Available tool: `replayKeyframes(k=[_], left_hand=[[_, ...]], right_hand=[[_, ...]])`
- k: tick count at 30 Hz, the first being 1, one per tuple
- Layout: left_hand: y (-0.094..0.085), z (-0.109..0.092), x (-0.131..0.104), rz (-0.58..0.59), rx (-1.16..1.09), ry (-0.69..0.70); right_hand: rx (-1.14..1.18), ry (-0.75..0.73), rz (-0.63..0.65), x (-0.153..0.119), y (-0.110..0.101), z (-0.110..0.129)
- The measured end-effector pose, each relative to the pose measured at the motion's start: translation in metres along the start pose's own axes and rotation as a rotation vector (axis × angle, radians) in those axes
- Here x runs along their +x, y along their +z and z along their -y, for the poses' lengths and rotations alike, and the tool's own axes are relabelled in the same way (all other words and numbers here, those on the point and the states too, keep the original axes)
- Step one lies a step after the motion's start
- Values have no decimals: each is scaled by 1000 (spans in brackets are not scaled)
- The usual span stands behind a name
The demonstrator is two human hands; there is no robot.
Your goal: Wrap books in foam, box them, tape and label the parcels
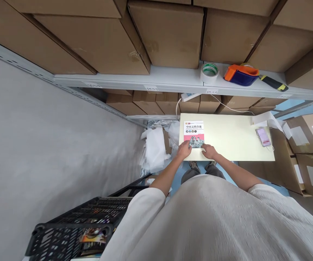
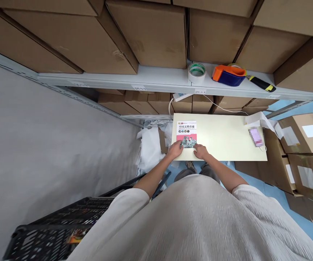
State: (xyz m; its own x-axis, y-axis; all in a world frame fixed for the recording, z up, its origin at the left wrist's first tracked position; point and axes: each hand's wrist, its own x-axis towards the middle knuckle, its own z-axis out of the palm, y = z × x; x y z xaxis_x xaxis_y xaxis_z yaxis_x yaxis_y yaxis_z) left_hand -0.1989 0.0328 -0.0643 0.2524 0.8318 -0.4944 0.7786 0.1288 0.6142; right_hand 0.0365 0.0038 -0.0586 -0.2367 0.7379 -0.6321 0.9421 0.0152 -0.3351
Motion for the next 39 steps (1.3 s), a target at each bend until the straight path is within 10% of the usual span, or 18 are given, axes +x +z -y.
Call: replayKeyframes(k=[28, 39], left_hand=[[-32, 17, 61, 152, 268, -6], [-30, -5, 47, 19, 323, 14]], right_hand=[[-26, -8, 87, 55, -22, 11], [130, 136, -117, -42, -33, -96]])
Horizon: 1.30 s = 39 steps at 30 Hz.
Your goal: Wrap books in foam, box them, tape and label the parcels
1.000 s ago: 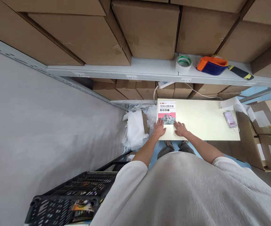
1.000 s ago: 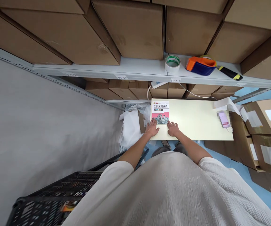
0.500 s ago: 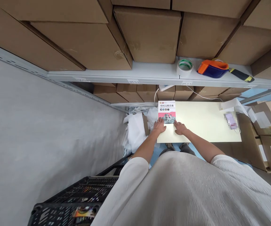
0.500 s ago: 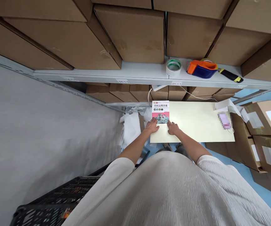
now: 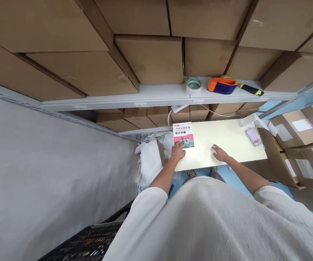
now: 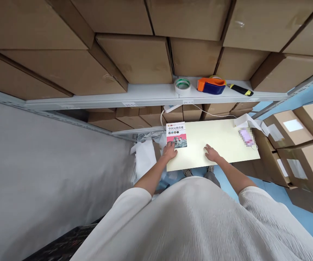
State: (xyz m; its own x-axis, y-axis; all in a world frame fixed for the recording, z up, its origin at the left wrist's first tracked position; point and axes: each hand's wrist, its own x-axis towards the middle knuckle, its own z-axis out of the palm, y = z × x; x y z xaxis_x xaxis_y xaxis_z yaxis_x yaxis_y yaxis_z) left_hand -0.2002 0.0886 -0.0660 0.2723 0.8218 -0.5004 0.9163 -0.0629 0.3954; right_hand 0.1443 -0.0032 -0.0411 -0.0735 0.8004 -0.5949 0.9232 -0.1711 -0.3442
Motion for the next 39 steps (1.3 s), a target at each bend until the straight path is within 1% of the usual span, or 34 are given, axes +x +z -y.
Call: replayKeyframes(k=[2, 3, 5, 9, 12, 14, 16, 19, 21, 23, 26, 29, 32, 35, 37, 39], left_hand=[[1, -14, -5, -39, -42, 22], [2, -22, -7, -53, -71, 38], [4, -42, -11, -79, -126, 67], [3, -90, -16, -144, -187, 110], [-3, -128, -21, -195, -216, 143], [-7, -152, -24, -227, -231, 145], [-10, -174, -27, -259, -247, 133], [-6, -202, -30, -303, -271, 109], [1, -217, -32, -327, -287, 90], [13, -230, -35, -350, -312, 68], [32, -245, -39, -383, -358, 49], [46, -255, -42, -392, -373, 39], [51, -261, -40, -379, -368, 30], [49, -265, -32, -363, -360, 44], [48, -268, -23, -358, -359, 60], [50, -271, -14, -351, -367, 71]], right_hand=[[23, 25, -113, -9, -21, -23], [36, 32, -184, -12, -35, -33], [68, 13, -354, -16, -70, -49], [116, -145, -744, -18, -158, -70], [110, -230, -968, -16, -227, -79], [88, -254, -1053, -11, -269, -83], [56, -282, -1098, -3, -303, -88], [17, -308, -1091, 15, -341, -95], [2, -326, -1051, 30, -357, -98], [-7, -347, -1006, 43, -368, -100], [-21, -337, -935, 56, -378, -99], [-46, -298, -889, 61, -384, -95], [-87, -300, -877, 60, -389, -93], [-136, -327, -873, 54, -392, -96], [-148, -360, -891, 43, -388, -102], [-139, -387, -915, 27, -377, -112]])
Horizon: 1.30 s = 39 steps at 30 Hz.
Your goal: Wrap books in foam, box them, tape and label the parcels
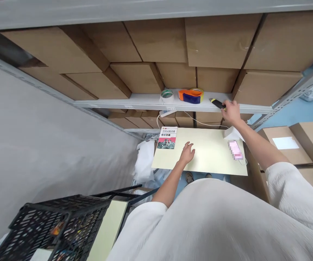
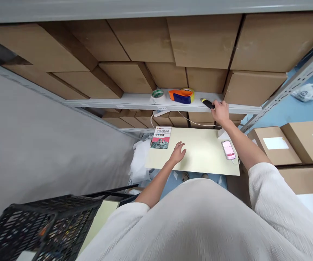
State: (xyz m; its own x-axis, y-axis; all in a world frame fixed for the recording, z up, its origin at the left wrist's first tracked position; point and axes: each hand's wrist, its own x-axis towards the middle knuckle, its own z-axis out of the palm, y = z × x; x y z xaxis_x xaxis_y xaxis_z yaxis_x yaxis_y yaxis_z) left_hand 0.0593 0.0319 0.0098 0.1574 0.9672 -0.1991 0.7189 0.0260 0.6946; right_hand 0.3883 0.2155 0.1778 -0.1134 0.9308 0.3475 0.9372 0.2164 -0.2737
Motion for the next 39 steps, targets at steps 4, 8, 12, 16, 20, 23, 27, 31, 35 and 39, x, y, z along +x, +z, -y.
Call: replayKeyframes(k=[4, 8, 12, 16, 20, 23, 27, 31, 35, 39], left_hand=[[18, -3, 9, 63, -16, 6], [34, -9, 9, 135, -9, 23], [40, -14, 8, 190, 23, 32], [42, -12, 3, 216, 55, 38], [45, -5, -6, 223, 73, 14], [46, -3, -12, 233, 81, -2], [45, -2, -18, 243, 81, -12], [41, -2, -21, 250, 90, -31], [37, 2, -24, 235, 76, -45], [33, 10, -26, 188, 29, -50]], right_hand=[[77, 61, -48, -76, -1, -2], [139, 264, 22, -169, 24, -8], [73, 528, 276, -249, 61, -19], [20, 625, 479, -303, 87, -31], [-9, 615, 596, -331, 102, -38], [-32, 616, 661, -340, 109, -41], [-70, 591, 714, -345, 116, -42], [-97, 552, 731, -346, 117, -43], [-114, 540, 708, -344, 112, -41], [-77, 495, 561, -316, 101, -31]])
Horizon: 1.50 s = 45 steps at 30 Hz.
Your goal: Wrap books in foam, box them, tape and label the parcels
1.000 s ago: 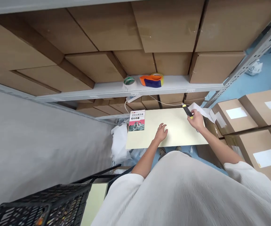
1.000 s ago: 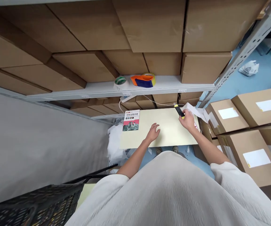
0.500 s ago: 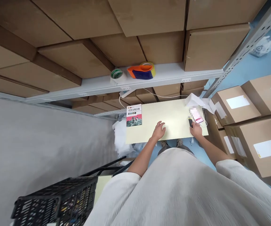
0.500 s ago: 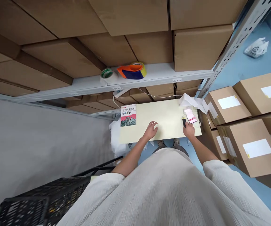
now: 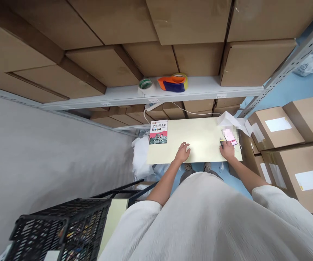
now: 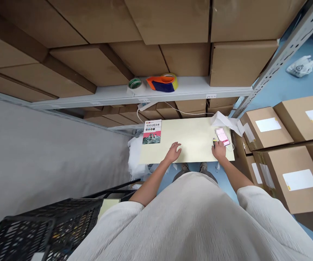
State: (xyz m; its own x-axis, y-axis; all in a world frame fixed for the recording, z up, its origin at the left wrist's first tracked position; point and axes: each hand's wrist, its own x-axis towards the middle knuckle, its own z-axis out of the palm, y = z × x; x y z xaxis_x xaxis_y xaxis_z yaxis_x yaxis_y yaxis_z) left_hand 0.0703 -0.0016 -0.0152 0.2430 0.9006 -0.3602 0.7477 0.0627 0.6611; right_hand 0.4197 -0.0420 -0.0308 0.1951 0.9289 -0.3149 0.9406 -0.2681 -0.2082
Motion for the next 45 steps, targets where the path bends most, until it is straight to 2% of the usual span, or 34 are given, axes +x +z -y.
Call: replayKeyframes(k=[4, 7, 9, 12, 15, 19, 22, 27, 34, 37, 40, 43, 45], left_hand=[[-10, 6, 3, -33, -26, 19], [-25, 11, 5, -54, -35, 38], [-38, 17, 5, -75, -42, 57], [-58, 29, 3, -115, -56, 70], [-76, 46, 0, -155, -73, 64], [-95, 71, -5, -198, -112, 44], [-105, 90, -10, -220, -135, 38], [-118, 116, -14, -224, -137, 73], [-135, 129, -7, -215, -133, 126], [-137, 127, -1, -193, -135, 154], [-132, 121, 4, -172, -137, 165], [-121, 112, 9, -129, -136, 159], [-112, 103, 12, -92, -137, 165]], right_hand=[[147, -186, -236, 32, -57, 53], [228, -384, -406, 62, -115, 114], [203, -471, -486, 82, -154, 158], [126, -596, -528, 113, -204, 222], [68, -665, -538, 144, -238, 272], [-14, -672, -515, 177, -254, 310], [-56, -624, -487, 188, -254, 319], [-54, -613, -524, 188, -252, 321], [-73, -600, -550, 170, -247, 320], [-56, -590, -564, 147, -242, 312], [-4, -587, -589, 111, -232, 292], [53, -576, -582, 66, -208, 261], [79, -527, -546, 39, -183, 237]])
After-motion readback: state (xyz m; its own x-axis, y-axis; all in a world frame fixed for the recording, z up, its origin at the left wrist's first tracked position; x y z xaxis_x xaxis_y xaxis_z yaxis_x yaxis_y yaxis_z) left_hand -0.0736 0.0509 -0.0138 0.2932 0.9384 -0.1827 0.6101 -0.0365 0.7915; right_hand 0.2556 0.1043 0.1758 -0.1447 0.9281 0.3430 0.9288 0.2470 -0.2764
